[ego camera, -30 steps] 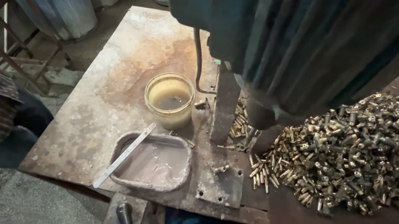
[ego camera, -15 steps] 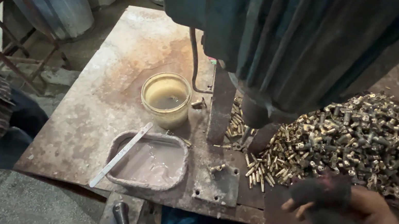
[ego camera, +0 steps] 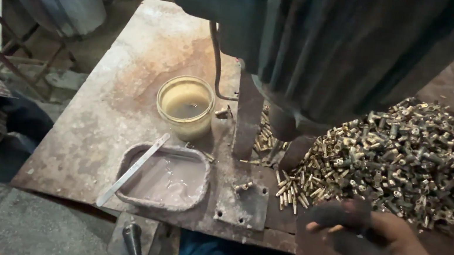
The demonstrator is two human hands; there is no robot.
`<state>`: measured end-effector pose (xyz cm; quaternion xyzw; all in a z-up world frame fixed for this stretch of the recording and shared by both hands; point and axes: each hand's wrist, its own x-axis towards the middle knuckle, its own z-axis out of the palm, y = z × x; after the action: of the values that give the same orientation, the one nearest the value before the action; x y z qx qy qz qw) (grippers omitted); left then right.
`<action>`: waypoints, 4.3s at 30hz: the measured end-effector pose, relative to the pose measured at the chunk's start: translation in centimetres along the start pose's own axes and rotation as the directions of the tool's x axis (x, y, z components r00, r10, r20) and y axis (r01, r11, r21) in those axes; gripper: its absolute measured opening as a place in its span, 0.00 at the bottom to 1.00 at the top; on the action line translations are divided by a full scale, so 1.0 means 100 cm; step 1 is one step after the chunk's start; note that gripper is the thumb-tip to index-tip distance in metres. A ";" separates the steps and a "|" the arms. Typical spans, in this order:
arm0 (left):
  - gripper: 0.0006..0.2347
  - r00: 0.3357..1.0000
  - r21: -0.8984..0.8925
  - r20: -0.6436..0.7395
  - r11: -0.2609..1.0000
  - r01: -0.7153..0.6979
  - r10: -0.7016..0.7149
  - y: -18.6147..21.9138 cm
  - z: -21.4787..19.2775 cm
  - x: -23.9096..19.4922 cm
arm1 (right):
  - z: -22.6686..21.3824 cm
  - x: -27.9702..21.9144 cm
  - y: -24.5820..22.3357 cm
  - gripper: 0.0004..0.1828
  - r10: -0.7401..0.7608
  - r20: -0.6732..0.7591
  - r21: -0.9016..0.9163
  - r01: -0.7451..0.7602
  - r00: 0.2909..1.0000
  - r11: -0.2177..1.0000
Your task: The person picks up small brass fittings, dips each one in a tray of liquid, positions it under a bench tapping machine that cuts threads into it, then tosses the finished fitting onto a growing pile of parts on the worktable, repeating the cycle continuously.
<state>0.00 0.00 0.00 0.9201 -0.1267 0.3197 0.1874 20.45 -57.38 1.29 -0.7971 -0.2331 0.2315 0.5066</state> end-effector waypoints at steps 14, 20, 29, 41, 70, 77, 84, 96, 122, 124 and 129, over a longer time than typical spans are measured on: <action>0.21 0.988 0.058 0.140 0.997 0.054 -0.062 0.120 0.148 0.122 | 0.027 0.051 0.172 0.42 0.103 -0.244 -0.686 -0.247 0.964 0.684; 0.18 0.919 0.315 0.172 0.903 0.291 -0.356 0.074 0.148 0.102 | -0.010 0.025 0.215 0.35 0.058 -0.280 -0.636 -0.230 0.958 0.737; 0.12 0.080 0.413 0.911 0.901 -0.134 -0.405 0.074 0.156 0.084 | -0.025 0.016 0.219 0.46 0.234 -0.377 -0.521 -0.414 0.896 0.746; 0.34 0.358 -0.086 0.933 0.991 0.104 0.044 0.180 0.152 0.161 | -0.011 0.028 0.153 0.34 0.097 -0.443 -0.491 -0.332 0.891 0.806; 0.35 0.472 -0.378 0.823 0.925 0.040 0.316 0.215 0.246 0.082 | 0.048 0.054 0.159 0.30 -0.361 -0.202 -0.888 -0.015 0.911 0.460; 0.33 0.506 -0.416 0.789 0.909 0.021 0.349 0.224 0.239 0.087 | 0.031 0.052 0.209 0.17 -0.280 -0.292 -0.816 -0.086 0.914 0.572; 0.20 0.904 -0.335 0.407 0.942 0.014 0.132 0.249 0.324 0.130 | 0.017 0.055 0.178 0.26 -0.432 -0.397 -0.696 0.042 0.810 0.717; 0.17 0.959 -0.427 0.280 0.890 0.161 -0.040 0.238 0.397 0.153 | -0.009 0.003 0.183 0.27 0.052 -0.792 0.253 0.249 0.608 0.935; 0.11 0.692 -0.543 0.654 0.446 0.711 -0.307 0.265 0.315 0.125 | 0.108 -0.027 0.232 0.39 -0.219 -0.507 -0.368 0.021 0.834 0.930; 0.10 0.824 -0.554 0.485 0.626 0.549 -0.294 0.252 0.311 0.102 | 0.114 -0.015 0.170 0.30 0.221 -0.320 -0.284 -0.316 0.921 0.905; 0.07 0.390 -0.561 0.792 -0.307 0.769 -0.469 0.218 0.302 0.086 | 0.088 -0.003 0.138 0.27 0.420 0.056 0.151 -0.424 0.906 0.893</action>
<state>15.18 -33.40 -10.65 0.5244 0.2059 -0.1076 0.8191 16.74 -56.58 -14.64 -0.7829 -0.0408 0.3625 0.5041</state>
